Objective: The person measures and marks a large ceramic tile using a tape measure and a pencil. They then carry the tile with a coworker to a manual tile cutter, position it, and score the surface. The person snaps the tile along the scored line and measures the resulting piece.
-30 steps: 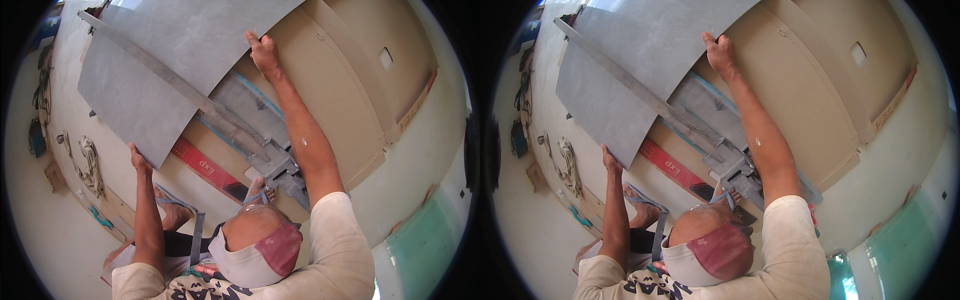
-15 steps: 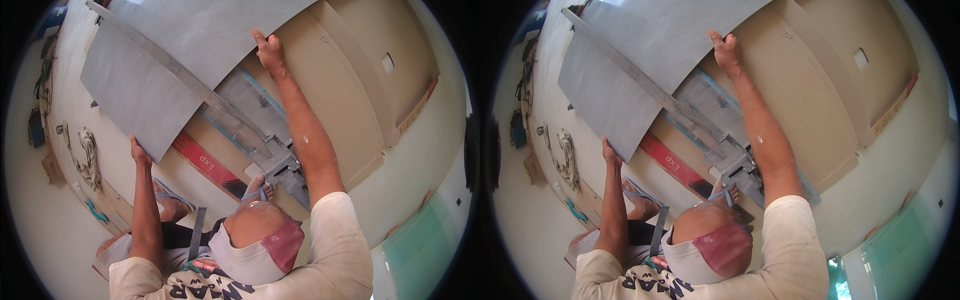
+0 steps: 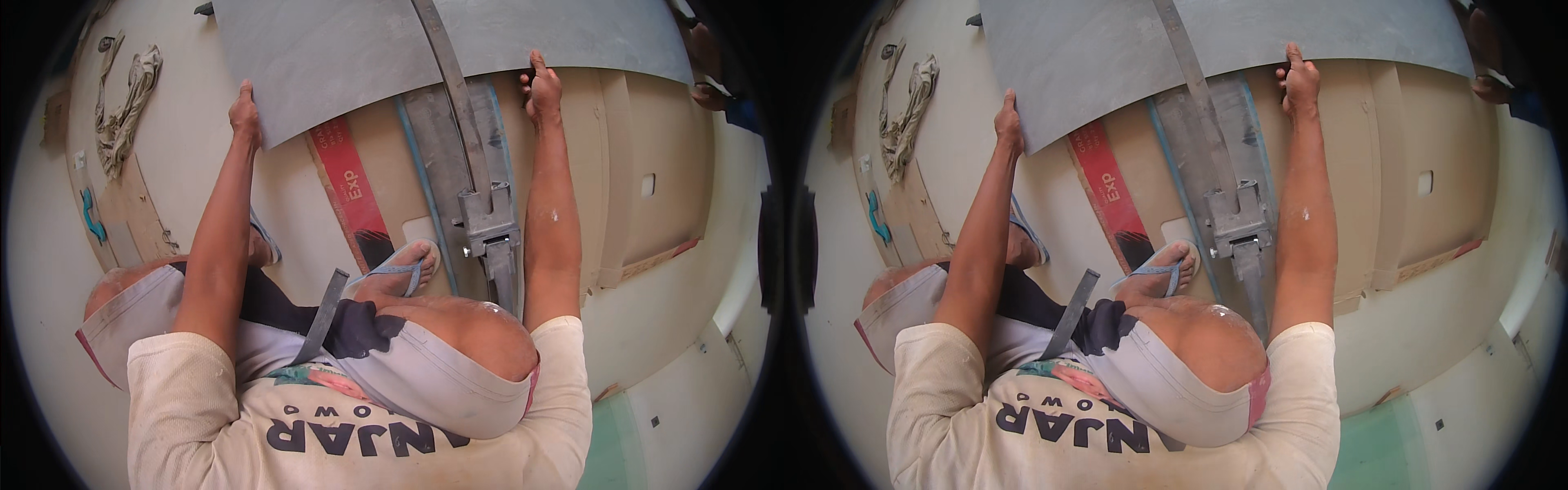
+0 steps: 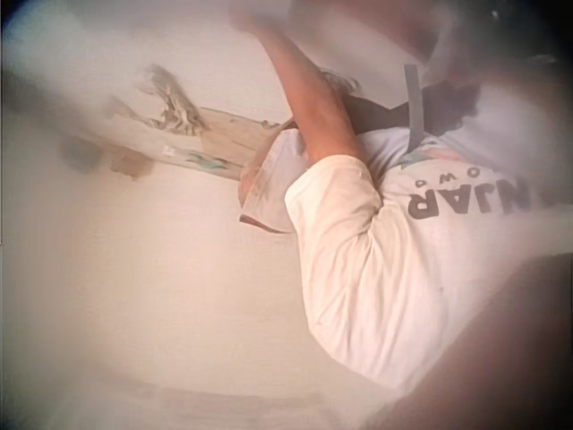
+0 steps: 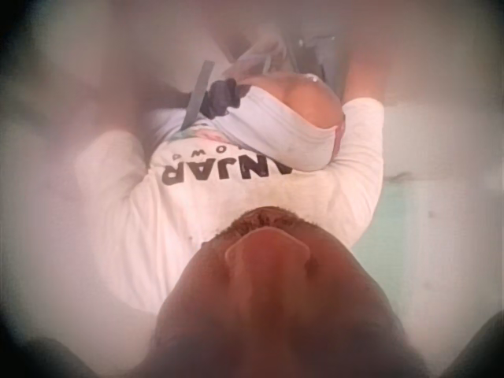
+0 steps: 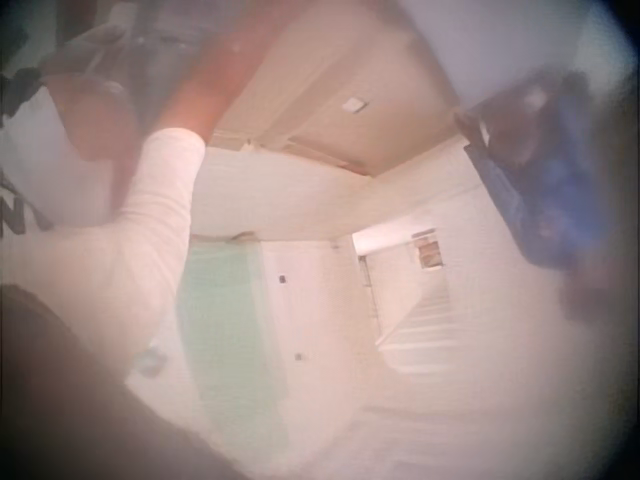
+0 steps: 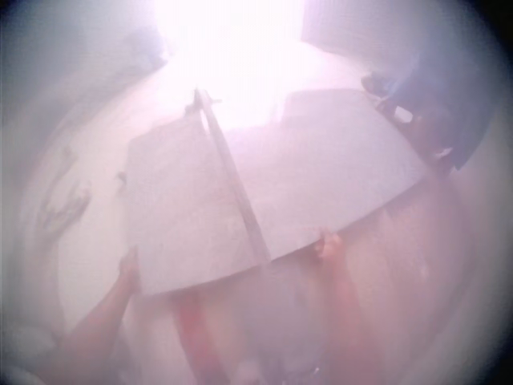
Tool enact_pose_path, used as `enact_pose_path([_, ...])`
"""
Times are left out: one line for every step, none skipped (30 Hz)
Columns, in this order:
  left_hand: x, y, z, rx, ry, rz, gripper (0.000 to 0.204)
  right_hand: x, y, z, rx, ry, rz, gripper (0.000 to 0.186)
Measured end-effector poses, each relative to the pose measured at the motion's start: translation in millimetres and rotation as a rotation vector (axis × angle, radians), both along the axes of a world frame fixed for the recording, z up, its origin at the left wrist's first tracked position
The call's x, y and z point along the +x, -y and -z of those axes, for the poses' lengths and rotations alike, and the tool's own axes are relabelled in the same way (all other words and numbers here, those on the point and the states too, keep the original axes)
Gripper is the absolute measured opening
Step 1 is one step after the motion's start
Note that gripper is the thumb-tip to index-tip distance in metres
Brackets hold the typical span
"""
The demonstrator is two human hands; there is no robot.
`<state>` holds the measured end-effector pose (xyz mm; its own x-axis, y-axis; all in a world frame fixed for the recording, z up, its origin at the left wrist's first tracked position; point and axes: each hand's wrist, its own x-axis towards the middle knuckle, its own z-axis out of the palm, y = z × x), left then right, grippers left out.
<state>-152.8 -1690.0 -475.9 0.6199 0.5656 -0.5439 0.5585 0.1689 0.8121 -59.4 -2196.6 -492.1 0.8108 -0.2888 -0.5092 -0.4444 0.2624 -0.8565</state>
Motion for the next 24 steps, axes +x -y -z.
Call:
enact_pose_path([-1.3,-1.8,1.1,0.005,-0.006,-0.009,0.059,0.5,-0.2,-1.4,0.007,-0.004,-0.016,0.036])
enact_pose_path([0.1,-2.2,1.9,0.011,-0.012,-0.009,0.059,1.2,0.8,-0.7,0.015,-0.009,-0.023,0.036])
enact_pose_path([0.7,-2.1,2.5,0.016,-0.017,-0.008,0.059,0.5,2.5,0.0,0.023,-0.014,-0.029,0.035])
enact_pose_path([0.6,-1.3,2.9,0.006,-0.023,0.008,0.060,-1.7,5.3,0.6,0.029,-0.026,-0.044,0.031])
enact_pose_path([0.7,-3.2,3.5,-0.001,-0.028,0.023,0.062,-3.3,4.8,-1.0,0.039,-0.038,-0.059,0.028])
enact_pose_path([1.2,-4.8,4.1,-0.008,-0.033,0.040,0.064,-5.2,4.3,-2.5,0.049,-0.050,-0.073,0.025])
enact_pose_path([1.7,-6.0,4.7,0.004,-0.047,0.042,0.063,-7.8,4.9,-4.4,0.047,-0.063,-0.051,0.024])
enact_pose_path([0.4,-9.2,7.1,0.017,-0.060,0.040,0.063,-10.6,4.3,-7.7,0.047,-0.075,-0.034,0.023])
enact_pose_path([-0.3,-11.7,9.4,0.031,-0.073,0.039,0.063,-13.7,3.0,-11.3,0.047,-0.087,-0.016,0.022])
enact_pose_path([-0.4,-15.0,15.0,0.034,-0.064,0.043,0.063,-17.0,4.2,-12.3,0.067,-0.087,0.001,0.024])
enact_pose_path([-1.4,-21.8,24.3,0.038,-0.055,0.046,0.062,-20.8,9.0,-10.0,0.088,-0.087,0.017,0.026])
enact_pose_path([0.1,-24.6,26.2,0.041,-0.048,0.053,0.062,-25.5,14.7,-8.9,0.108,-0.089,0.037,0.029])
enact_pose_path([1.4,-27.1,28.4,0.053,-0.052,0.057,0.061,-30.6,21.1,-8.5,0.113,-0.080,-0.006,0.030])
enact_pose_path([1.5,-25.8,28.3,0.067,-0.059,0.058,0.060,-37.7,24.6,-11.1,0.119,-0.074,-0.050,0.031])
enact_pose_path([1.2,-24.8,28.1,0.080,-0.067,0.059,0.059,-44.3,26.1,-12.9,0.125,-0.069,-0.095,0.033])
enact_pose_path([2.1,-25.1,27.3,0.072,-0.060,0.062,0.059,-48.4,26.6,-14.3,0.117,-0.090,-0.120,0.036])
enact_pose_path([2.4,-25.9,27.2,0.064,-0.052,0.061,0.058,-50.9,25.0,-16.9,0.118,-0.101,-0.129,0.035])
enact_pose_path([0.5,-26.9,27.2,0.056,-0.045,0.060,0.058,-52.5,22.6,-19.2,0.119,-0.111,-0.138,0.034])
enact_pose_path([-2.1,-28.1,27.2,0.051,-0.045,0.054,0.058,-53.6,19.2,-21.1,0.119,-0.122,-0.148,0.034])
enact_pose_path([0.8,-24.1,23.9,0.041,-0.040,0.052,0.058,-53.8,21.0,-19.7,0.131,-0.117,-0.145,0.033])
enact_pose_path([2.9,-20.5,20.5,0.030,-0.035,0.051,0.058,-54.9,22.0,-18.0,0.143,-0.112,-0.142,0.033])
enact_pose_path([4.3,-16.5,17.3,0.040,-0.020,0.038,0.058,-56.3,22.3,-15.8,0.154,-0.107,-0.138,0.032])
enact_pose_path([4.2,-14.1,18.1,0.048,-0.007,0.018,0.058,-57.4,19.1,-18.3,0.143,-0.109,-0.150,0.031])
enact_pose_path([3.6,-12.7,17.9,0.056,0.008,0.001,0.058,-61.3,16.8,-21.2,0.132,-0.111,-0.160,0.030])
